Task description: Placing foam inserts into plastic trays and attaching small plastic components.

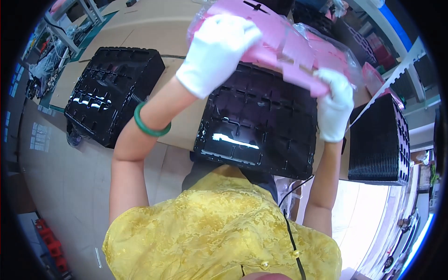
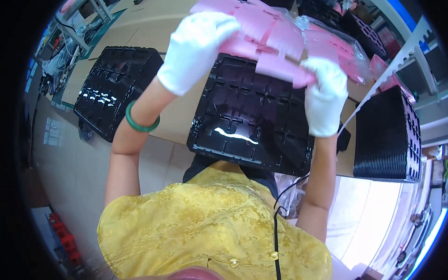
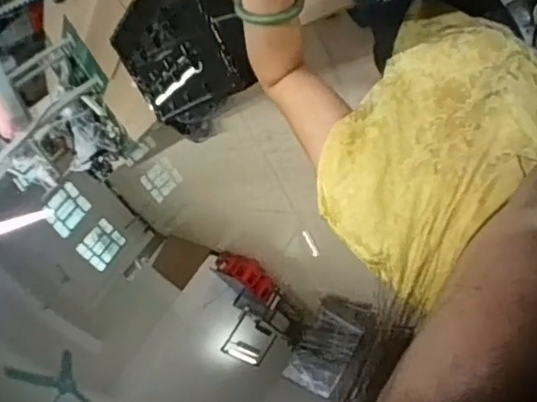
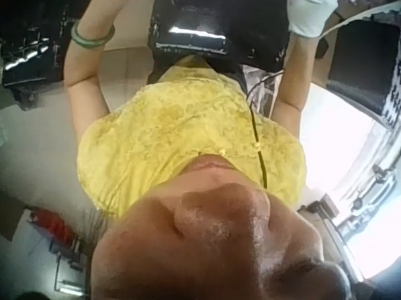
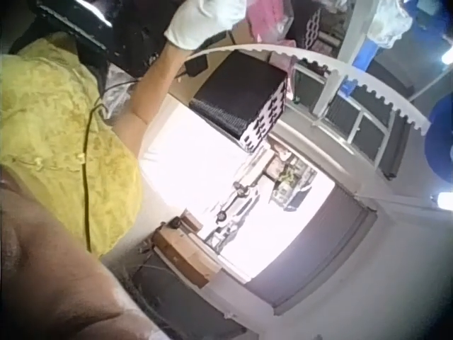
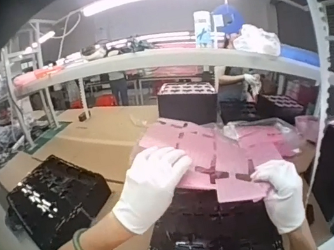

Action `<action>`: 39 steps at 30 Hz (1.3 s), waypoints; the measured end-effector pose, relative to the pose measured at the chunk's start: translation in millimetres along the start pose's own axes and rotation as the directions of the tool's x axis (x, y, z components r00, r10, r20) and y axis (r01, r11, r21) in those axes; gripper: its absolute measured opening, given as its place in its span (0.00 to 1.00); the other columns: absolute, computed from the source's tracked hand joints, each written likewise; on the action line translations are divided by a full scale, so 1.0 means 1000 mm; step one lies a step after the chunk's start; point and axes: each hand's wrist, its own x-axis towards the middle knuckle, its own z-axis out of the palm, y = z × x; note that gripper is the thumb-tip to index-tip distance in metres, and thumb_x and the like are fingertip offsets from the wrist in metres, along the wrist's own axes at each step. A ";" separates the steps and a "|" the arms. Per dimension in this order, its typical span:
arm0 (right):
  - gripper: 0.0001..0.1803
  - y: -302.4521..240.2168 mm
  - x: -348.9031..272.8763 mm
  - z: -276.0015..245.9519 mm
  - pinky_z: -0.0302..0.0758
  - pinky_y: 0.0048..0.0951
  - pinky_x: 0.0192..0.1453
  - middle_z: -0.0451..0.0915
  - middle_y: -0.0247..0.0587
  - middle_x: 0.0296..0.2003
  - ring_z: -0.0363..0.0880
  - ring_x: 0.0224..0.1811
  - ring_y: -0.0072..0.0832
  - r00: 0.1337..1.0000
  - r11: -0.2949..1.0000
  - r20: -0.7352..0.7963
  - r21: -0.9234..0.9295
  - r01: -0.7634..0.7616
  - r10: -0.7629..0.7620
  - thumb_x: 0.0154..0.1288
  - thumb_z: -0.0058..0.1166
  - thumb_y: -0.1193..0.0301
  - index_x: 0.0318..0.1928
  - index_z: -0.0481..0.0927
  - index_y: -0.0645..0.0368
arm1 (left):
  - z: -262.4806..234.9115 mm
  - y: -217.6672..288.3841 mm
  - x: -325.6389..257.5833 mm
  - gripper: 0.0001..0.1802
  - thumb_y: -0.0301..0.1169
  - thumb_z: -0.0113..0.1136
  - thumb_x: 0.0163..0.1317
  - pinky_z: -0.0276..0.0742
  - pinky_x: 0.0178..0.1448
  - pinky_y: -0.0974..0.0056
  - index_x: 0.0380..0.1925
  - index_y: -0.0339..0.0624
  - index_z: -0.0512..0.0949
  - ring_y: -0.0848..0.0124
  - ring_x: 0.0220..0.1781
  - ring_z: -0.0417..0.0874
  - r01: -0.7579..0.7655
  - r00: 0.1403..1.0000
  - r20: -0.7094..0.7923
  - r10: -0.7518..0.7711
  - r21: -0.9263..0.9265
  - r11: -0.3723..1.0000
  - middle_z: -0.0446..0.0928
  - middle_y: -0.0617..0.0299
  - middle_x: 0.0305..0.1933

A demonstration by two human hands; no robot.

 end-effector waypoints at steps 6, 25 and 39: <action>0.17 -0.025 -0.108 -0.031 0.74 0.45 0.67 0.86 0.39 0.40 0.82 0.52 0.42 0.953 0.996 0.292 -0.012 -0.086 0.086 0.49 0.54 0.86 0.38 0.85 0.53 | -0.036 0.071 -0.072 0.24 0.27 0.55 0.60 0.67 0.76 0.46 0.58 0.47 0.80 0.57 0.70 0.77 -0.081 0.920 0.364 0.145 -0.185 0.979 0.78 0.54 0.66; 0.37 -0.062 -0.169 -0.053 0.67 0.47 0.74 0.73 0.56 0.67 0.71 0.69 0.53 0.767 0.818 0.325 -0.039 -0.574 0.554 0.61 0.69 0.62 0.67 0.72 0.66 | -0.052 0.099 -0.108 0.18 0.24 0.62 0.57 0.79 0.65 0.54 0.48 0.51 0.86 0.61 0.50 0.87 0.261 0.857 0.496 -0.140 -0.183 0.948 0.87 0.64 0.46; 0.25 -0.012 -0.110 -0.053 0.80 0.34 0.58 0.87 0.47 0.45 0.87 0.47 0.41 0.913 0.912 -0.078 -0.063 -0.405 0.400 0.52 0.53 0.93 0.50 0.86 0.62 | -0.060 0.058 -0.022 0.13 0.30 0.66 0.63 0.83 0.52 0.61 0.48 0.54 0.87 0.59 0.46 0.88 0.172 0.939 0.317 -0.133 -0.098 0.980 0.88 0.63 0.45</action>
